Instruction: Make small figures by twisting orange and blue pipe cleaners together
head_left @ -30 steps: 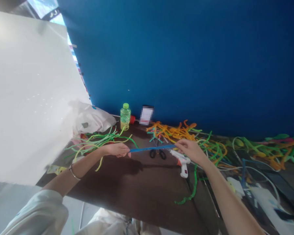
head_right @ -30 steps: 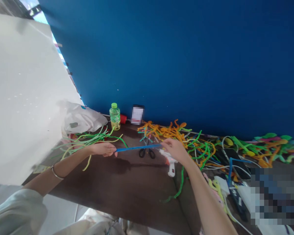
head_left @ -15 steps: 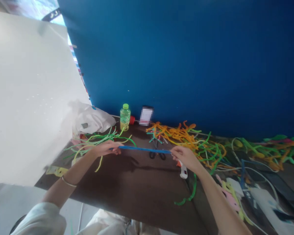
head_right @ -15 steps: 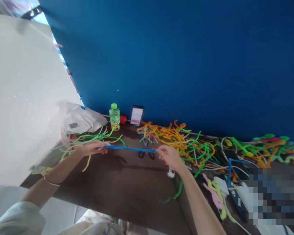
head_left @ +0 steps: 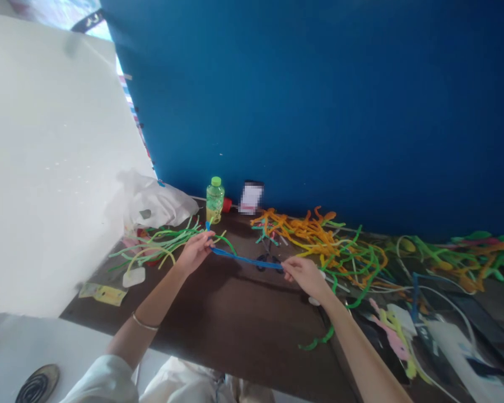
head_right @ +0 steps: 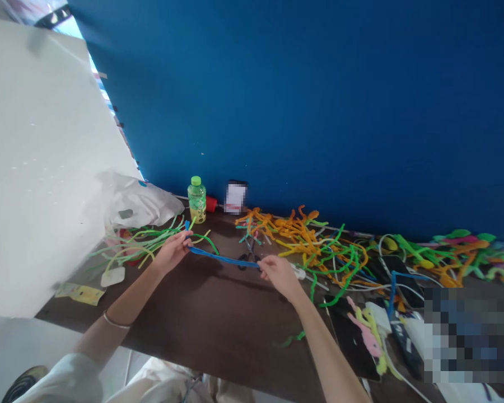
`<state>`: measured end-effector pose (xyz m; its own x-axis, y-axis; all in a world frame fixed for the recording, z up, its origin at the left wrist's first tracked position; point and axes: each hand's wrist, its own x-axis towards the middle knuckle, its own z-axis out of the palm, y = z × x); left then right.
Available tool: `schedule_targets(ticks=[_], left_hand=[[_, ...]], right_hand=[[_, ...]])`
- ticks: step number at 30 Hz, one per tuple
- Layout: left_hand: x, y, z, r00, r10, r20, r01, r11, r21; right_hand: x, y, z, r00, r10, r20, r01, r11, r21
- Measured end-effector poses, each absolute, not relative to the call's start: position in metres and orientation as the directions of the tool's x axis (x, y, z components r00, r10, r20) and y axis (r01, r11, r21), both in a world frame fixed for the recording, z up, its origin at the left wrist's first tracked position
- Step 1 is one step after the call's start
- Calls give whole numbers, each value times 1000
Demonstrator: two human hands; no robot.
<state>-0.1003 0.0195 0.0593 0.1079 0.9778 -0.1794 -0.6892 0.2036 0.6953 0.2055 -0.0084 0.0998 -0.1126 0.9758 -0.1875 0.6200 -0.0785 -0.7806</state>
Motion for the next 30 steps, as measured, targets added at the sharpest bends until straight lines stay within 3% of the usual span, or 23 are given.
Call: schedule_targets(ticks=[7,12,18,25,30], left_hand=[[-91,12,72,301,953,42,-253,37,967],[-76,5,90,480,877,27,60,-64,996],[-57,-5,94,542,840,16,9,-24,1000],[-50,-11,89,525,851,-7,6,5,1000],[-48,-13,95,537,842,54,91,-122,988]], right_hand=[[194,-7,115,-99,992,-84,631,-3,-776],[171,-4,134,-208,977,-39,565,87,-821],[143,-2,139,-240,971,18,394,115,-912],[135,-2,126,-176,984,-20,182,13,-983],[136,-2,127,-207,977,-42,259,13,-966]])
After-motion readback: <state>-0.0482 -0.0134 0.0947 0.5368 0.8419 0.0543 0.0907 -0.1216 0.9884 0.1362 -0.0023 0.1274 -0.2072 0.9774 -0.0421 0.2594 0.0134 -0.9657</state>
